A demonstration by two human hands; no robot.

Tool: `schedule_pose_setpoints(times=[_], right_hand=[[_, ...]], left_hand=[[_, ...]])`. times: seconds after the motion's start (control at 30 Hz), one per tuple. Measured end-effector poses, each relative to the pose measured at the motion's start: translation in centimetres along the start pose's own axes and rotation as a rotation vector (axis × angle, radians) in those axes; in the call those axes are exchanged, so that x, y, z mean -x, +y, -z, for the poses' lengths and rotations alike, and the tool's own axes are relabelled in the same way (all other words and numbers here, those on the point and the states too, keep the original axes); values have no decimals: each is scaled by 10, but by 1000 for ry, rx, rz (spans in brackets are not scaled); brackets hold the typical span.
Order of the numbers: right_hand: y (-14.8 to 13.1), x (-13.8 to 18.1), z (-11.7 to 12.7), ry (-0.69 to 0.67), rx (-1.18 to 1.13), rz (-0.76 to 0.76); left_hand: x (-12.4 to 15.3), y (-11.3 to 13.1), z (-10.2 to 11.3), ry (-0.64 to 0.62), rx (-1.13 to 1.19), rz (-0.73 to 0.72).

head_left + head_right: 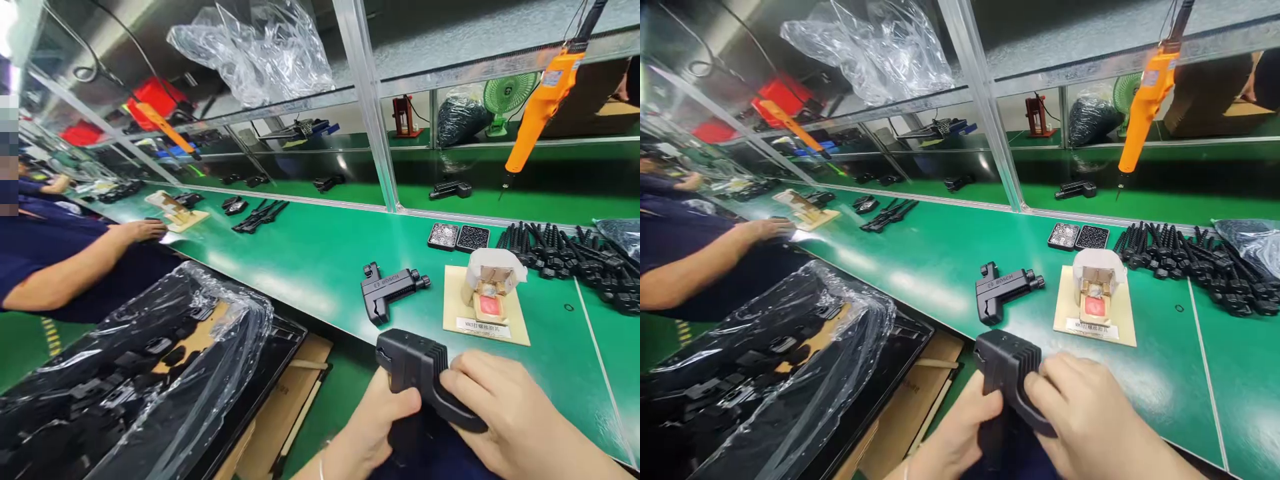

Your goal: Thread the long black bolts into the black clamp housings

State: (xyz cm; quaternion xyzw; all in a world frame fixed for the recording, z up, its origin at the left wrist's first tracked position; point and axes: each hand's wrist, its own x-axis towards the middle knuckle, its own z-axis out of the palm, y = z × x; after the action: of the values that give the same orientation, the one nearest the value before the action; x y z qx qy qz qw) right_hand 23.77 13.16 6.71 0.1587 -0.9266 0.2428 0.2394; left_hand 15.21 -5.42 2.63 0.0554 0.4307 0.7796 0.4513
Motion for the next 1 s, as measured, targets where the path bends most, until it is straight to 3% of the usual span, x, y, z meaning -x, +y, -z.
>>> schedule_pose_setpoints(times=[0.07, 0.13, 0.23, 0.37, 0.5, 0.63, 0.73, 0.83, 1.0], right_hand=[[-6, 1, -5, 115, -53, -17], [-12, 5, -12, 276, -60, -105], [-21, 15, -23, 456, -27, -209], [-24, 20, -21, 510, -91, -161], [-14, 13, -14, 421, -196, -211], [-6, 13, -18, 251, -361, -341], [-8, 18, -30, 140, -452, -347], [-14, 22, -43, 45, -475, -321], [-27, 15, -57, 82, -314, -324]], left_hand=[[0, -13, -3, 71, 79, 32], [0, -18, -7, 63, 67, -11], [2, -16, -14, -52, -55, -111], [4, -9, -24, -185, -116, -107], [1, -8, -27, -34, -106, -194], [-9, 6, -23, 96, 232, -140], [-16, 25, -21, 96, 470, -152], [-18, 35, -21, 57, 538, -221], [-17, 22, -24, 39, 491, -156]])
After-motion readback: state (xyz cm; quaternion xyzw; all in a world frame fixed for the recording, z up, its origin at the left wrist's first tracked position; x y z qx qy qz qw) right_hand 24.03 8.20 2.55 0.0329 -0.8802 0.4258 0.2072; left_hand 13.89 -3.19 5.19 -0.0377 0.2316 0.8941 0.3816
